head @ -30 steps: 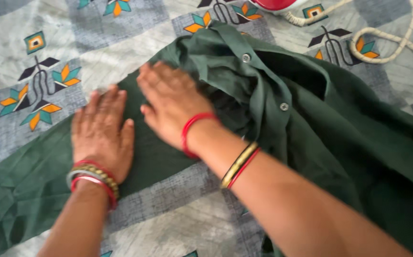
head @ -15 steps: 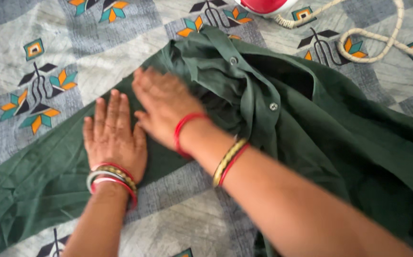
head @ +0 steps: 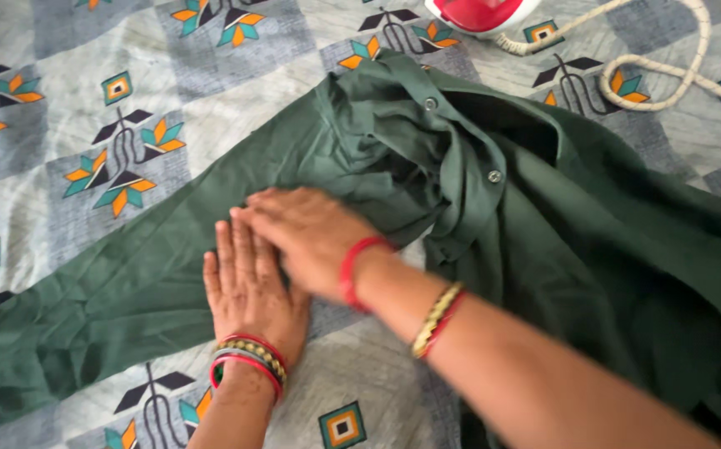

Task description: The person irons a dark green shirt on a patterned bedsheet. They smooth the fabric, fold the sleeves, and repeatedly pass the iron over the shirt to remove wrinkles.

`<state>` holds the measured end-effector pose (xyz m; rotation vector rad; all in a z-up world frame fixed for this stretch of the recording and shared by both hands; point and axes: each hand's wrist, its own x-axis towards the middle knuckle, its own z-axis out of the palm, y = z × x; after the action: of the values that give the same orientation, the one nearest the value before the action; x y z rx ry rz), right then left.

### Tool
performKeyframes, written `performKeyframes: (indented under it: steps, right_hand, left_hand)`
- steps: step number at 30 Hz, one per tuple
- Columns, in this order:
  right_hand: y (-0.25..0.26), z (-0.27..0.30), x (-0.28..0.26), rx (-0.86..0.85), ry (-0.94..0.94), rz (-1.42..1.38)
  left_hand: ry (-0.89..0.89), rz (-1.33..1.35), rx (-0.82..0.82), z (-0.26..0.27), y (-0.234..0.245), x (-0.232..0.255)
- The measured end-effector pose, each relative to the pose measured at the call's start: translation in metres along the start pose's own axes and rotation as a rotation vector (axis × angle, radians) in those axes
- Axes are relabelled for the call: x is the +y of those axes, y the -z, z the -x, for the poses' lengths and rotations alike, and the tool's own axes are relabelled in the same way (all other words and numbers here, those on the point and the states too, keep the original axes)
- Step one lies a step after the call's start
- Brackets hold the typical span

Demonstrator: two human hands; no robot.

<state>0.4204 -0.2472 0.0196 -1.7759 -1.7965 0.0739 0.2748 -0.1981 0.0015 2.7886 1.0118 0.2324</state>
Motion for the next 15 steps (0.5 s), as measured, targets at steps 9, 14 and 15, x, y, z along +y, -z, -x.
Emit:
performKeyframes:
  steps: [9,14,15]
  right_hand:
    - [0.073,0.047,0.075,-0.127,-0.165,0.192]
    - [0.099,0.048,0.062,0.032,-0.376,-0.175]
    - [0.104,0.050,0.058,0.026,-0.401,-0.191]
  left_hand:
    - [-0.179,0.104,-0.164,0.042,0.046,-0.010]
    - [-0.213,0.250,0.031,0.027,0.045,0.018]
    - [-0.270,0.279,0.099,0.020,0.040,0.026]
